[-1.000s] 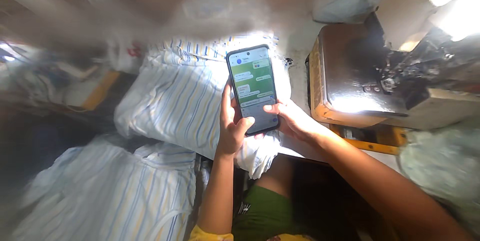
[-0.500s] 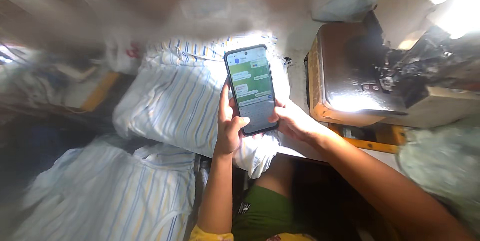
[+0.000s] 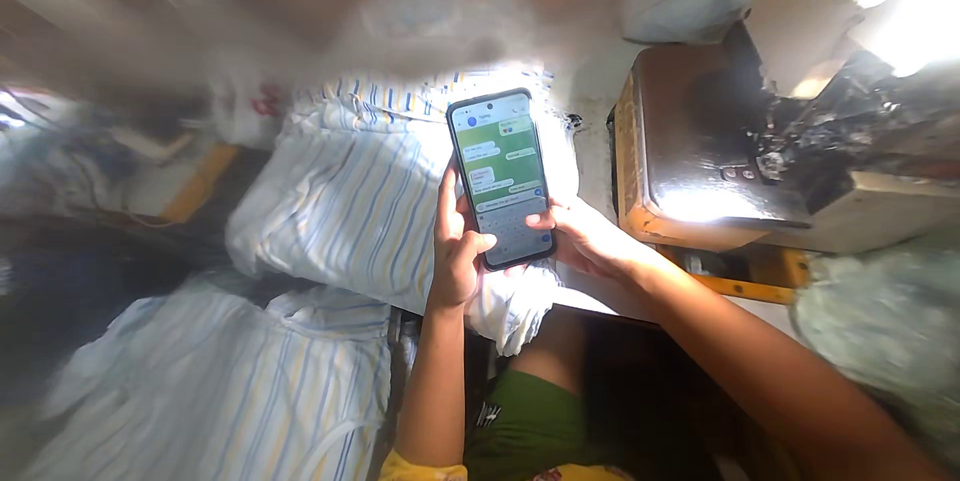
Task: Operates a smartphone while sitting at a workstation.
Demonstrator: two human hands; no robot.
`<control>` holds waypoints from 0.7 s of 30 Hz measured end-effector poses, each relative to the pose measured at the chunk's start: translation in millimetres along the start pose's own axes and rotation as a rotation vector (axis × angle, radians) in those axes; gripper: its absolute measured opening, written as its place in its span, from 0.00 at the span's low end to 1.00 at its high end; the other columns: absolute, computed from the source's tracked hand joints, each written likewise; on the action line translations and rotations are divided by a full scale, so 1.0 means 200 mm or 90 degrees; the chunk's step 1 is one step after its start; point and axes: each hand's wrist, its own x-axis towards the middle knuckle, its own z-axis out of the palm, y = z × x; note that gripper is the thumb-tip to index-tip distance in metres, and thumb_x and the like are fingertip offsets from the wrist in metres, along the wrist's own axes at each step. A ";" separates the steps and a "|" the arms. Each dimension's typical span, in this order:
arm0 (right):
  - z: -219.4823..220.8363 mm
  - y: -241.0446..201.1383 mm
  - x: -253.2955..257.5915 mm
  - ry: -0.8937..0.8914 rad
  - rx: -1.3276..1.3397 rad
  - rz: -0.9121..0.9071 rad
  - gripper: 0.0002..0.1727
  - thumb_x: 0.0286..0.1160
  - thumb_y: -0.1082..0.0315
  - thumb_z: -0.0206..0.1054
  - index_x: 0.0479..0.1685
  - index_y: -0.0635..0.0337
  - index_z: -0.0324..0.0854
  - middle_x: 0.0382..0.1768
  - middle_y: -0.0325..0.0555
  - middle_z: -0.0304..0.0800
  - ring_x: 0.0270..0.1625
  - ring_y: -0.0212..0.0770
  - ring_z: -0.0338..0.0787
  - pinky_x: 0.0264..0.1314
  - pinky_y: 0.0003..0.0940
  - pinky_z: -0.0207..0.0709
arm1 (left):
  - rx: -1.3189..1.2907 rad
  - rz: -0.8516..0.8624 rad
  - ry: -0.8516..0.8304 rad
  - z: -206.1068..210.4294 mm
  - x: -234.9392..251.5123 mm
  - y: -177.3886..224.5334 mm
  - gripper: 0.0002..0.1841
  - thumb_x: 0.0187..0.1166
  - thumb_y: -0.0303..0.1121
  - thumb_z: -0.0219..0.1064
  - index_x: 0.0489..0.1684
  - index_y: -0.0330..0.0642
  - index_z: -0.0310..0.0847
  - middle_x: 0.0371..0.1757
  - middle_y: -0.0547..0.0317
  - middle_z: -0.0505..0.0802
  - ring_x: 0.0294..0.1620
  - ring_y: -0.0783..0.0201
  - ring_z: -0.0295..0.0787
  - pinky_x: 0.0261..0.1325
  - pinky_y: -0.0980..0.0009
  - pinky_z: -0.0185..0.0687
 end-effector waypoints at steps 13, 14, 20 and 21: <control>0.02 -0.02 -0.01 0.023 0.033 0.026 0.19 0.81 0.69 0.39 0.60 0.49 0.73 0.44 0.39 0.94 0.44 0.35 0.96 0.44 0.31 0.91 | 0.008 -0.010 0.006 0.00 -0.01 0.01 0.50 0.59 0.20 0.56 0.92 0.53 0.42 0.70 0.69 0.86 0.63 0.71 0.89 0.62 0.67 0.88; 0.03 -0.02 -0.01 0.029 0.031 0.027 0.20 0.82 0.69 0.37 0.60 0.49 0.73 0.44 0.39 0.94 0.43 0.34 0.95 0.44 0.31 0.91 | 0.009 -0.007 0.001 0.00 -0.01 0.01 0.49 0.59 0.20 0.56 0.92 0.53 0.42 0.70 0.69 0.86 0.63 0.71 0.89 0.63 0.67 0.88; 0.02 -0.02 -0.01 0.021 0.039 0.031 0.19 0.82 0.67 0.39 0.60 0.48 0.73 0.45 0.39 0.94 0.45 0.35 0.96 0.44 0.31 0.91 | 0.008 -0.008 0.000 0.00 0.00 0.01 0.50 0.58 0.19 0.56 0.92 0.54 0.43 0.69 0.69 0.87 0.62 0.71 0.89 0.62 0.68 0.89; 0.02 -0.02 -0.01 0.019 0.043 0.031 0.19 0.81 0.66 0.40 0.60 0.47 0.73 0.45 0.39 0.94 0.45 0.35 0.96 0.44 0.31 0.91 | 0.008 -0.007 -0.003 0.00 0.00 0.01 0.50 0.59 0.19 0.56 0.92 0.54 0.43 0.69 0.68 0.87 0.62 0.70 0.89 0.62 0.68 0.89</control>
